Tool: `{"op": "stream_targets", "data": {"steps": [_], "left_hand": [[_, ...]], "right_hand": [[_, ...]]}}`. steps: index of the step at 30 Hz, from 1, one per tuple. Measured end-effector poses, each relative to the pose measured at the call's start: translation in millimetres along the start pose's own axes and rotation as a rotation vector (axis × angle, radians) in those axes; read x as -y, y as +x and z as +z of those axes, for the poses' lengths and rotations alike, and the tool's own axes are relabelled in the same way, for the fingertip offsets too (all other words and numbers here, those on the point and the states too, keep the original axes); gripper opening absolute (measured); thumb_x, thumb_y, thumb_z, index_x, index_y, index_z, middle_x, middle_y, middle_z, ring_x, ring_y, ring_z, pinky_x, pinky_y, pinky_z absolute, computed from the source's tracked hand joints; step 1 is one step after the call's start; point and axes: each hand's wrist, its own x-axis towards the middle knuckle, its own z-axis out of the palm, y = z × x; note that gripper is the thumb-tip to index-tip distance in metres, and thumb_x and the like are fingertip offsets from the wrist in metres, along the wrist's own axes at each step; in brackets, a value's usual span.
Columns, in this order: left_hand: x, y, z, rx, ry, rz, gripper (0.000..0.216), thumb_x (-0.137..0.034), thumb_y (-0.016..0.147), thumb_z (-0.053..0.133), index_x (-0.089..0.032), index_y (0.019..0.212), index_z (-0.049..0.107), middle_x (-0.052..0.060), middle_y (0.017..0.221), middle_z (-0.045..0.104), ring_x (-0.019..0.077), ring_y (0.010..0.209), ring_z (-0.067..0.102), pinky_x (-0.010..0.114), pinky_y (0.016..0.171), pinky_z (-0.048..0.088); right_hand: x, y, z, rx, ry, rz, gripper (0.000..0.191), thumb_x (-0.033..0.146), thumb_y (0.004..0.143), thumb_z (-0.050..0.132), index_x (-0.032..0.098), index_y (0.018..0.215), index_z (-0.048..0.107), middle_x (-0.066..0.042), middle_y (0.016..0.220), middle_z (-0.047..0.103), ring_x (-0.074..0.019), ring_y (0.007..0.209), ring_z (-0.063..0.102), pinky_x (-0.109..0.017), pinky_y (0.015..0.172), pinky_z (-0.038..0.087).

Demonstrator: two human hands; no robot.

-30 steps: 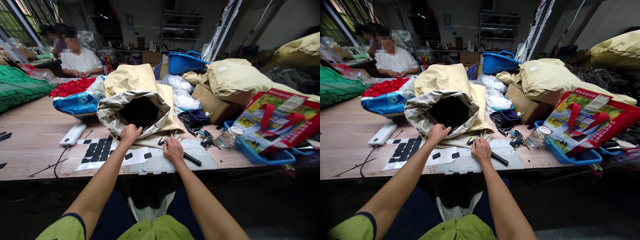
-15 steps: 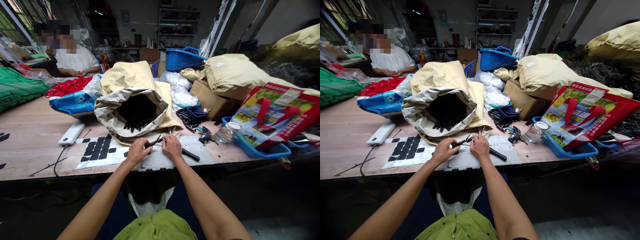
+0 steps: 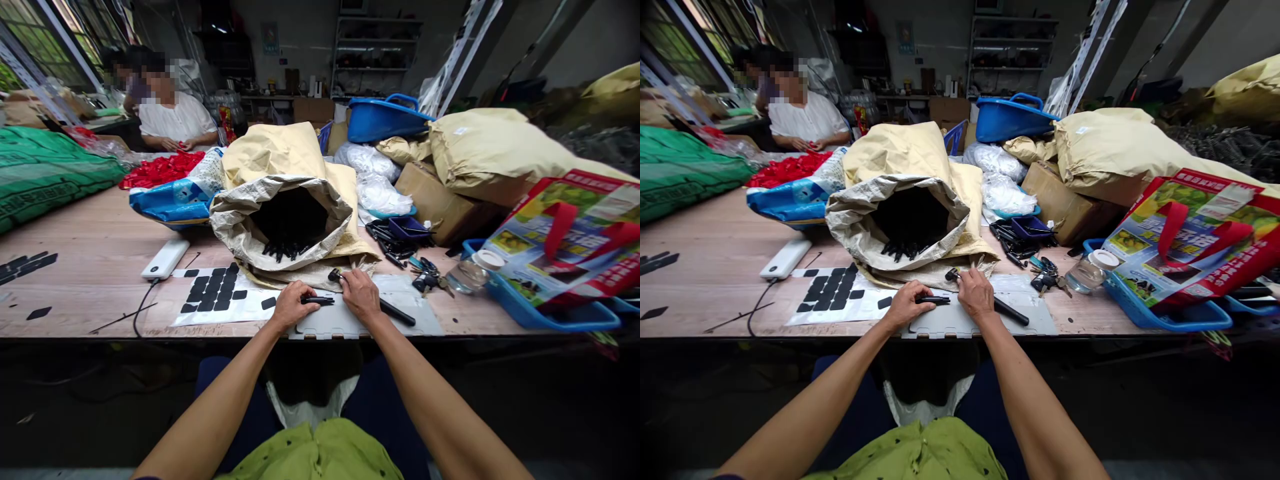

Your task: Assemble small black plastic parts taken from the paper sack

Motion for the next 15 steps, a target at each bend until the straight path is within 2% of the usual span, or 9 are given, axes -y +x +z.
{"op": "stream_targets", "data": {"steps": [4, 6, 11, 15], "left_hand": [[1.1, -0.2, 0.8, -0.006, -0.031, -0.020, 0.022, -0.031, 0.072, 0.084, -0.023, 0.090, 0.074, 0.001, 0.090, 0.067, 0.0213, 0.092, 0.059, 0.033, 0.084, 0.044], [1.0, -0.5, 0.8, -0.013, -0.042, -0.026, 0.022, -0.030, 0.072, 0.084, -0.023, 0.090, 0.074, 0.001, 0.089, 0.067, 0.0215, 0.093, 0.060, 0.033, 0.085, 0.044], [0.6, -0.4, 1.6, -0.016, -0.057, -0.043, 0.020, -0.029, 0.072, 0.084, -0.024, 0.090, 0.076, 0.001, 0.089, 0.068, 0.0210, 0.093, 0.060, 0.033, 0.084, 0.044], [0.7, 0.7, 2.3, -0.015, -0.062, -0.061, 0.022, -0.028, 0.071, 0.085, -0.023, 0.089, 0.074, 0.001, 0.091, 0.068, 0.0211, 0.094, 0.061, 0.033, 0.084, 0.044]], "right_hand": [[11.9, -3.0, -20.4, -0.086, 0.151, 0.026, 0.025, 0.026, 0.097, 0.051, 0.021, 0.113, 0.070, -0.007, 0.102, 0.067, -0.0207, 0.098, 0.058, -0.030, 0.090, 0.043], [21.2, -10.7, -25.4, -0.072, 0.255, 0.011, 0.026, 0.028, 0.097, 0.050, 0.021, 0.115, 0.069, -0.006, 0.102, 0.068, -0.0192, 0.096, 0.061, -0.028, 0.088, 0.044], [39.1, -31.2, -19.7, 0.032, 0.394, -0.030, 0.024, 0.027, 0.097, 0.051, 0.022, 0.111, 0.070, -0.005, 0.099, 0.069, -0.0176, 0.093, 0.063, -0.027, 0.085, 0.046], [46.9, -32.2, -18.2, 0.017, 0.404, -0.013, 0.024, 0.028, 0.097, 0.050, 0.022, 0.110, 0.070, -0.005, 0.098, 0.069, -0.0181, 0.092, 0.063, -0.027, 0.086, 0.047]]}}
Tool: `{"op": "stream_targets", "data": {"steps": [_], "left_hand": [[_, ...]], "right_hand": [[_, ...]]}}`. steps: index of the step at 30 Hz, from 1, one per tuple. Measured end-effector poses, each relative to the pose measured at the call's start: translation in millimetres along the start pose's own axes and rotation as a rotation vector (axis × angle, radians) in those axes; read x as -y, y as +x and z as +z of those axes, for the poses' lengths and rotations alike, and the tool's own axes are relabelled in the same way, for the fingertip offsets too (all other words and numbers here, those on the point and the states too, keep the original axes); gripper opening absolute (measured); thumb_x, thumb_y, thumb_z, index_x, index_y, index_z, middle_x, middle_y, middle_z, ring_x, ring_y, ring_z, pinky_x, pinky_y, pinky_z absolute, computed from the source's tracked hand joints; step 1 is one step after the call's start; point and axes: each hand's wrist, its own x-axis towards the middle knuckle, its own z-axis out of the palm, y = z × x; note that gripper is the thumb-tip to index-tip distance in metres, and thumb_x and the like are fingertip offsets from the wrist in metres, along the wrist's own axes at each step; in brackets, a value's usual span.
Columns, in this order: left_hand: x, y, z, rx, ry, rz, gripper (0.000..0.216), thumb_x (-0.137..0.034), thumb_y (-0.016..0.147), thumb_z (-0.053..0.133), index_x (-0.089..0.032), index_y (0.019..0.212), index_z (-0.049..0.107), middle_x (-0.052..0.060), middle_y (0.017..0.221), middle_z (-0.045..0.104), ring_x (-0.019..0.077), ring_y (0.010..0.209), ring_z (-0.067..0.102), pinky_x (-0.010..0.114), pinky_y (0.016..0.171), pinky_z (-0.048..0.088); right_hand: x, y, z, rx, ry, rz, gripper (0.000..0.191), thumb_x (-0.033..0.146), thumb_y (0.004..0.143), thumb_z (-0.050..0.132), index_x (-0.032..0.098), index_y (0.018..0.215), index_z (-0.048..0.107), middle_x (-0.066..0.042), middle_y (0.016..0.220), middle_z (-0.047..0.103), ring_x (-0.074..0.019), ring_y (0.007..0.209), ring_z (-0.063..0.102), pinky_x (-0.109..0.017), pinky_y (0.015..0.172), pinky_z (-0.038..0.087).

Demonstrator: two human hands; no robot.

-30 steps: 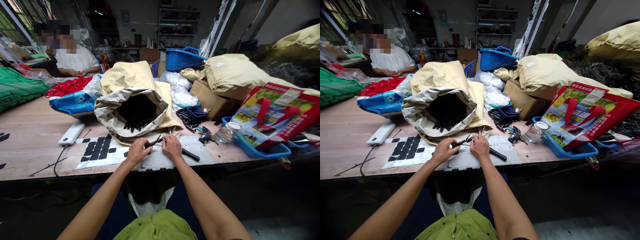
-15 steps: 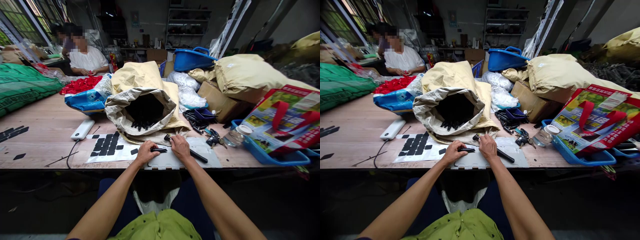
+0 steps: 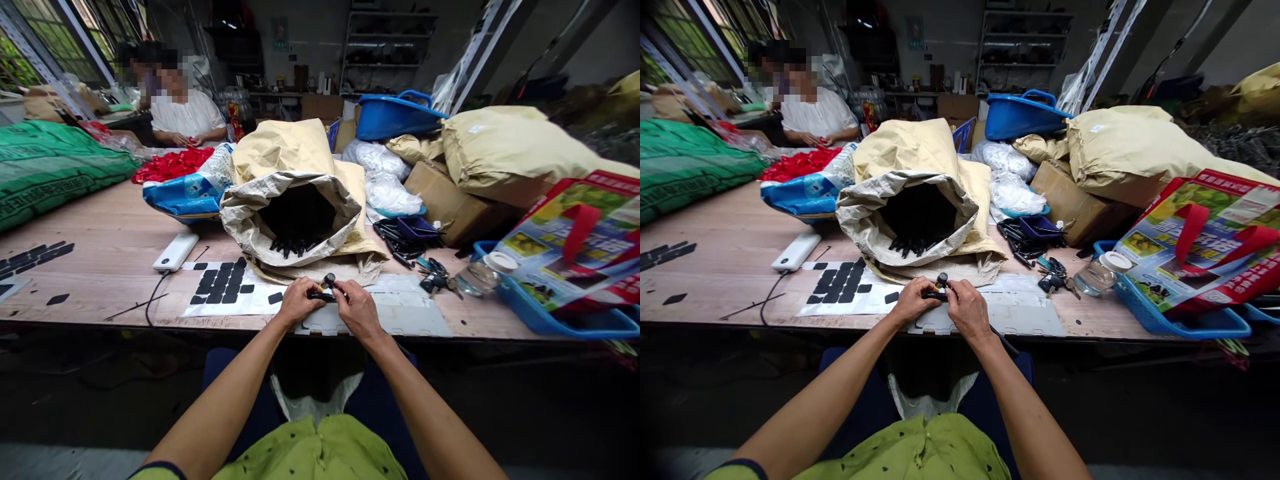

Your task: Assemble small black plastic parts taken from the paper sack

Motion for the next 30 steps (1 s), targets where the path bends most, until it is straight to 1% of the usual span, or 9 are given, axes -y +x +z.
{"op": "stream_targets", "data": {"steps": [7, 12, 15, 18, 19, 21, 24, 28, 30], "left_hand": [[-2.4, -0.1, -0.9, -0.009, 0.031, -0.008, 0.020, -0.025, 0.070, 0.085, -0.023, 0.086, 0.072, 0.001, 0.092, 0.068, 0.0213, 0.094, 0.060, 0.033, 0.082, 0.043], [-1.6, -0.1, -0.6, 0.001, 0.022, -0.020, 0.020, -0.025, 0.070, 0.085, -0.024, 0.086, 0.073, 0.000, 0.090, 0.067, 0.0211, 0.092, 0.059, 0.033, 0.082, 0.043], [-2.0, 0.1, -1.0, 0.001, 0.042, -0.022, 0.018, -0.027, 0.071, 0.083, -0.023, 0.085, 0.072, 0.001, 0.089, 0.066, 0.0213, 0.091, 0.058, 0.032, 0.080, 0.043], [-3.3, 0.1, -1.5, 0.005, 0.044, -0.020, 0.017, -0.029, 0.071, 0.083, -0.023, 0.084, 0.073, 0.001, 0.090, 0.066, 0.0212, 0.091, 0.058, 0.033, 0.080, 0.043], [-3.6, 0.1, -1.6, 0.005, 0.034, -0.022, 0.018, -0.028, 0.071, 0.083, -0.023, 0.084, 0.073, 0.001, 0.090, 0.067, 0.0212, 0.092, 0.059, 0.033, 0.081, 0.043], [-4.0, 0.0, -1.4, 0.003, 0.014, -0.033, 0.020, -0.027, 0.070, 0.084, -0.024, 0.086, 0.074, 0.001, 0.092, 0.068, 0.0214, 0.093, 0.059, 0.034, 0.084, 0.044], [-4.0, -0.3, -0.7, -0.002, 0.006, -0.044, 0.019, -0.027, 0.070, 0.083, -0.024, 0.087, 0.074, 0.001, 0.092, 0.068, 0.0219, 0.094, 0.059, 0.034, 0.085, 0.044], [-3.7, -0.6, -0.2, -0.005, 0.014, -0.041, 0.019, -0.027, 0.070, 0.083, -0.024, 0.087, 0.074, 0.001, 0.092, 0.068, 0.0221, 0.094, 0.060, 0.035, 0.086, 0.044], [-3.5, -0.6, -0.4, -0.004, 0.016, -0.035, 0.019, -0.027, 0.070, 0.083, -0.024, 0.087, 0.074, 0.001, 0.092, 0.068, 0.0221, 0.094, 0.060, 0.034, 0.086, 0.045]], "right_hand": [[17.7, 3.3, -8.1, 0.001, -0.048, -0.063, 0.026, 0.028, 0.100, 0.047, 0.022, 0.113, 0.069, -0.006, 0.098, 0.068, -0.0176, 0.092, 0.063, -0.027, 0.086, 0.047], [23.6, -0.9, -5.6, -0.060, -0.111, -0.091, 0.028, 0.028, 0.102, 0.044, 0.021, 0.117, 0.067, -0.007, 0.100, 0.067, -0.0175, 0.095, 0.062, -0.026, 0.087, 0.046], [20.8, -4.9, -0.1, -0.024, -0.150, -0.088, 0.027, 0.027, 0.101, 0.045, 0.021, 0.115, 0.068, -0.006, 0.098, 0.067, -0.0176, 0.094, 0.062, -0.025, 0.087, 0.046], [15.9, -5.4, 0.4, 0.047, -0.186, -0.050, 0.024, 0.026, 0.099, 0.048, 0.023, 0.110, 0.070, -0.005, 0.095, 0.066, -0.0171, 0.089, 0.062, -0.025, 0.080, 0.046], [14.5, -4.6, -1.3, 0.041, -0.188, -0.035, 0.024, 0.027, 0.099, 0.048, 0.023, 0.110, 0.070, -0.004, 0.095, 0.067, -0.0169, 0.088, 0.062, -0.025, 0.079, 0.046], [12.5, -2.5, -6.4, -0.020, -0.176, -0.015, 0.026, 0.029, 0.100, 0.047, 0.023, 0.113, 0.069, -0.005, 0.096, 0.067, -0.0169, 0.090, 0.062, -0.025, 0.081, 0.046], [9.9, -3.9, -12.8, -0.081, -0.155, -0.020, 0.029, 0.031, 0.101, 0.046, 0.022, 0.116, 0.068, -0.006, 0.099, 0.067, -0.0172, 0.093, 0.063, -0.026, 0.084, 0.046], [5.0, -13.8, -12.8, 0.006, -0.161, -0.029, 0.026, 0.028, 0.100, 0.047, 0.024, 0.112, 0.070, -0.004, 0.095, 0.067, -0.0169, 0.089, 0.062, -0.026, 0.081, 0.046], [2.4, -14.4, -13.4, 0.013, -0.149, -0.015, 0.026, 0.028, 0.099, 0.048, 0.024, 0.112, 0.070, -0.004, 0.096, 0.068, -0.0171, 0.090, 0.063, -0.026, 0.081, 0.046]]}}
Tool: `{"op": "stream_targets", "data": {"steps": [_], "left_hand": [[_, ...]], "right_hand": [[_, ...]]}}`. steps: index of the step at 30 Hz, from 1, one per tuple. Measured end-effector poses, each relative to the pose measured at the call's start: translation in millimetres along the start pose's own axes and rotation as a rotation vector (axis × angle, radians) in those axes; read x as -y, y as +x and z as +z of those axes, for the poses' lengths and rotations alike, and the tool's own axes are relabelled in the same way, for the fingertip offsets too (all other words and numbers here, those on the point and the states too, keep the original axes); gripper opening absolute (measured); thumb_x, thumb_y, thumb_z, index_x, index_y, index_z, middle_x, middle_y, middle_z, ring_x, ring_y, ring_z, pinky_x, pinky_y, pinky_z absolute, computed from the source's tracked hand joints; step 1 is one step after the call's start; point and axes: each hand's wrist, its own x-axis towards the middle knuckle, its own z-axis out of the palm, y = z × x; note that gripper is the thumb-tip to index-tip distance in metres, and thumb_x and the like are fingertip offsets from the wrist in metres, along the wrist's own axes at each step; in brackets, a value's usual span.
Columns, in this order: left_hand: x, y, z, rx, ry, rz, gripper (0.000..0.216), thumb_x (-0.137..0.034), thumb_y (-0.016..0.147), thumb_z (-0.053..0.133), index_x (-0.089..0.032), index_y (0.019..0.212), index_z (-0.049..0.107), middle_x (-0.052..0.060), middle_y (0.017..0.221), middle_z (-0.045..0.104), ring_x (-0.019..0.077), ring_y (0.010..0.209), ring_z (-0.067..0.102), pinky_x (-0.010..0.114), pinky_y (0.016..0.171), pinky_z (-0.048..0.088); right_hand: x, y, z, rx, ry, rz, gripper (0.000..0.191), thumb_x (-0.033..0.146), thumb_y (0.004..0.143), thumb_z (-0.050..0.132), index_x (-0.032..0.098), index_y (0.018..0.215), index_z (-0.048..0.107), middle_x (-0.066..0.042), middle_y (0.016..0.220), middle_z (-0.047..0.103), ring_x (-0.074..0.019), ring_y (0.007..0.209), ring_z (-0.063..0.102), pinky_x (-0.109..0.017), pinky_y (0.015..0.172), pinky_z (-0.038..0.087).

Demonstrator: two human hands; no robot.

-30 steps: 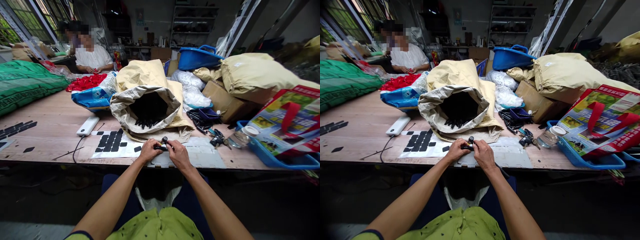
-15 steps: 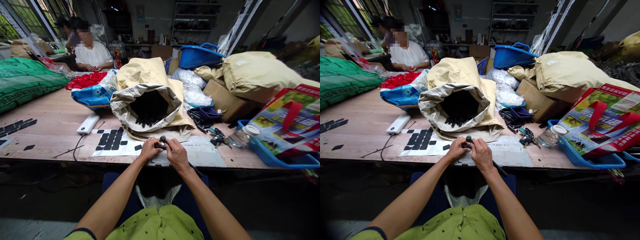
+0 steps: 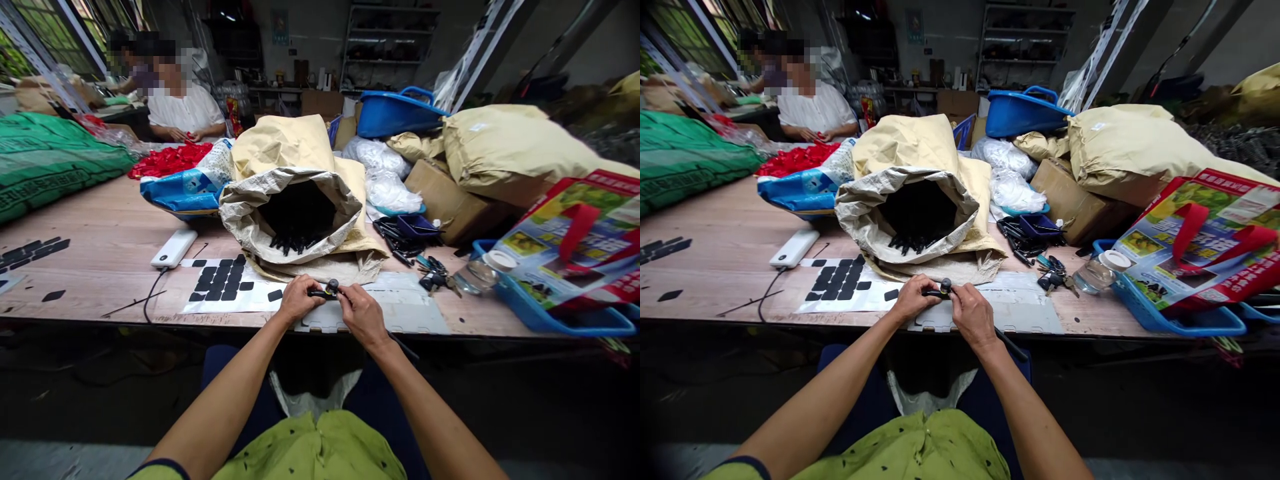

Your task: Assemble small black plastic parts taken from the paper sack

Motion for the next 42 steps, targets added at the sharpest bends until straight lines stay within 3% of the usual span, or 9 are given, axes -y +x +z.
{"op": "stream_targets", "data": {"steps": [4, 7, 12, 16, 20, 42], "left_hand": [[0.0, 0.2, -0.7, 0.004, 0.000, 0.012, 0.020, -0.028, 0.070, 0.084, -0.023, 0.087, 0.074, 0.001, 0.091, 0.068, 0.0220, 0.094, 0.059, 0.034, 0.085, 0.045], [-0.3, 0.5, -1.0, 0.002, 0.007, 0.019, 0.020, -0.027, 0.070, 0.084, -0.024, 0.088, 0.074, 0.001, 0.091, 0.068, 0.0220, 0.094, 0.060, 0.034, 0.085, 0.045], [0.1, 0.7, -0.9, 0.006, 0.018, 0.031, 0.022, -0.028, 0.070, 0.085, -0.023, 0.088, 0.074, 0.001, 0.091, 0.068, 0.0220, 0.094, 0.060, 0.034, 0.086, 0.045], [1.1, 0.2, -0.2, -0.001, 0.035, 0.052, 0.023, -0.028, 0.070, 0.084, -0.023, 0.089, 0.074, 0.001, 0.091, 0.068, 0.0220, 0.094, 0.060, 0.034, 0.085, 0.045], [2.1, -0.2, 0.7, -0.009, 0.075, 0.062, 0.023, -0.027, 0.070, 0.083, -0.023, 0.090, 0.072, 0.001, 0.092, 0.067, 0.0222, 0.093, 0.060, 0.034, 0.084, 0.044], [2.2, -2.3, -0.4, -0.021, 0.060, 0.095, 0.019, -0.029, 0.076, 0.081, -0.023, 0.090, 0.071, 0.001, 0.090, 0.067, 0.0215, 0.090, 0.060, 0.032, 0.081, 0.043]], "right_hand": [[-9.4, 17.8, -6.8, -0.095, 0.001, 0.064, 0.027, 0.031, 0.099, 0.049, 0.023, 0.113, 0.070, -0.006, 0.102, 0.069, -0.0193, 0.095, 0.063, -0.028, 0.084, 0.046], [-24.6, 37.9, -7.5, -0.085, -0.051, 0.089, 0.026, 0.029, 0.097, 0.052, 0.024, 0.114, 0.071, -0.006, 0.104, 0.068, -0.0199, 0.097, 0.062, -0.029, 0.086, 0.046], [-57.3, 54.6, 13.7, 0.033, -0.170, 0.068, 0.023, 0.024, 0.093, 0.057, 0.025, 0.110, 0.072, -0.005, 0.101, 0.066, -0.0202, 0.100, 0.058, -0.030, 0.088, 0.043], [-71.1, 51.3, 32.7, -0.033, -0.215, 0.039, 0.022, 0.026, 0.093, 0.057, 0.024, 0.109, 0.072, -0.005, 0.100, 0.065, -0.0211, 0.098, 0.055, -0.031, 0.090, 0.041], [-71.5, 46.8, 39.6, -0.105, -0.257, 0.026, 0.020, 0.028, 0.091, 0.059, 0.024, 0.107, 0.071, -0.006, 0.099, 0.064, -0.0218, 0.095, 0.052, -0.031, 0.088, 0.039], [-64.4, 48.0, 37.7, -0.098, -0.296, 0.030, 0.020, 0.028, 0.090, 0.057, 0.021, 0.104, 0.070, -0.007, 0.100, 0.063, -0.0226, 0.095, 0.051, -0.033, 0.087, 0.039]]}}
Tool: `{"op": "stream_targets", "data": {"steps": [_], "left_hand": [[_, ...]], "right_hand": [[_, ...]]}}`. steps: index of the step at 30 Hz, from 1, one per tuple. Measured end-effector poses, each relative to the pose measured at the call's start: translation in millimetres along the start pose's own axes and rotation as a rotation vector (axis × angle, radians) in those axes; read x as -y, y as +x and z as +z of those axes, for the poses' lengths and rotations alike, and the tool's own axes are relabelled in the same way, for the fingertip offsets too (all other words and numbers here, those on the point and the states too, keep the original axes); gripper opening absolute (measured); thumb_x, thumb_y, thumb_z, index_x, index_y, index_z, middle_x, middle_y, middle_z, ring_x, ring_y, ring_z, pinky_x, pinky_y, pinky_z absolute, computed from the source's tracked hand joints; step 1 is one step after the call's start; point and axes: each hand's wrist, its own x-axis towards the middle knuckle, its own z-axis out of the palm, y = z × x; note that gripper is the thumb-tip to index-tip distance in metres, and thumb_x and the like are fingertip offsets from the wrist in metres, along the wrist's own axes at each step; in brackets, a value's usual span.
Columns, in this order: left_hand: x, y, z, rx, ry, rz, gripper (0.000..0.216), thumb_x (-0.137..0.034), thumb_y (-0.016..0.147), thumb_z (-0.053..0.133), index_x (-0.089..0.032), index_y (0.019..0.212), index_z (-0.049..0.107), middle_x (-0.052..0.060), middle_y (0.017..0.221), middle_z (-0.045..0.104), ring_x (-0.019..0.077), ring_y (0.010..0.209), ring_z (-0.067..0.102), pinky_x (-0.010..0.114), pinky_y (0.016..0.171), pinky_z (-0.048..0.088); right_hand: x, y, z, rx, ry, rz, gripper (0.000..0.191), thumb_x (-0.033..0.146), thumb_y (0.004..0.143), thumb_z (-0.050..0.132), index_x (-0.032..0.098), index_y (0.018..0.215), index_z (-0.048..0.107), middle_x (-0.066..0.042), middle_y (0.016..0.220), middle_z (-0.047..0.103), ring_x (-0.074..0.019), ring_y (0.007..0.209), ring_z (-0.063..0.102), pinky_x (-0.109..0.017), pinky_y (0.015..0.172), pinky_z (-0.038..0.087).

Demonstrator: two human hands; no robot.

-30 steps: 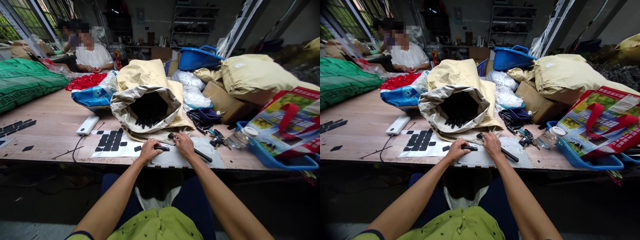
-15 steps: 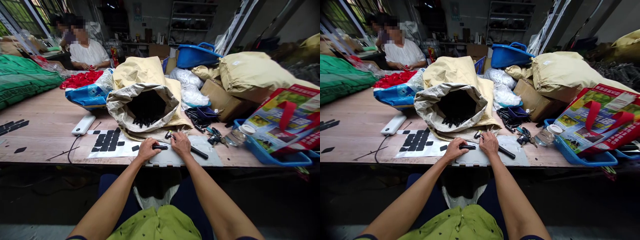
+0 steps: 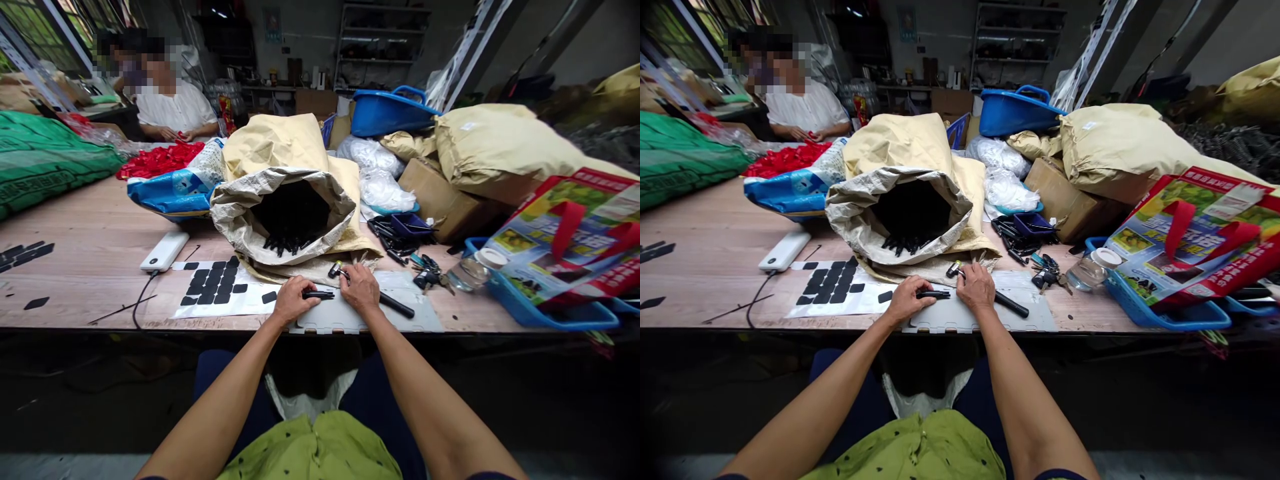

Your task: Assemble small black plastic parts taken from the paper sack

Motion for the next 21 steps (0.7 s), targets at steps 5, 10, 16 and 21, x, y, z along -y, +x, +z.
{"op": "stream_targets", "data": {"steps": [5, 10, 16, 21], "left_hand": [[0.2, -0.8, 1.6, -0.007, 0.004, -0.001, 0.018, -0.029, 0.075, 0.081, -0.023, 0.090, 0.072, 0.001, 0.090, 0.068, 0.0208, 0.088, 0.059, 0.033, 0.081, 0.043], [-2.9, 1.4, -1.3, -0.016, -0.024, 0.003, 0.015, -0.028, 0.077, 0.080, -0.022, 0.088, 0.071, 0.001, 0.090, 0.068, 0.0215, 0.090, 0.059, 0.033, 0.082, 0.043], [-42.3, -51.2, -11.1, 0.034, -0.281, 0.082, 0.019, -0.036, 0.092, 0.064, -0.021, 0.104, 0.068, 0.004, 0.096, 0.069, 0.0189, 0.087, 0.060, 0.030, 0.079, 0.045], [-35.7, -128.4, 28.5, 0.399, -0.315, 0.079, 0.028, -0.046, 0.091, 0.065, -0.023, 0.103, 0.073, 0.002, 0.087, 0.072, 0.0176, 0.080, 0.063, 0.029, 0.077, 0.045]], "right_hand": [[0.0, -0.1, 0.0, -0.002, -0.003, -0.005, 0.020, 0.029, 0.090, 0.057, 0.021, 0.104, 0.069, -0.008, 0.100, 0.063, -0.0229, 0.096, 0.051, -0.033, 0.087, 0.039], [0.2, 0.0, 0.1, 0.009, -0.015, 0.007, 0.020, 0.029, 0.090, 0.057, 0.022, 0.104, 0.069, -0.008, 0.101, 0.062, -0.0231, 0.096, 0.050, -0.033, 0.086, 0.039], [1.3, 0.6, -1.2, 0.032, -0.024, 0.012, 0.018, 0.029, 0.090, 0.057, 0.022, 0.102, 0.068, -0.008, 0.100, 0.062, -0.0229, 0.097, 0.050, -0.032, 0.084, 0.038], [1.8, 0.6, -1.5, 0.028, -0.024, 0.015, 0.019, 0.028, 0.089, 0.057, 0.021, 0.103, 0.068, -0.008, 0.101, 0.061, -0.0229, 0.097, 0.050, -0.033, 0.086, 0.038]]}}
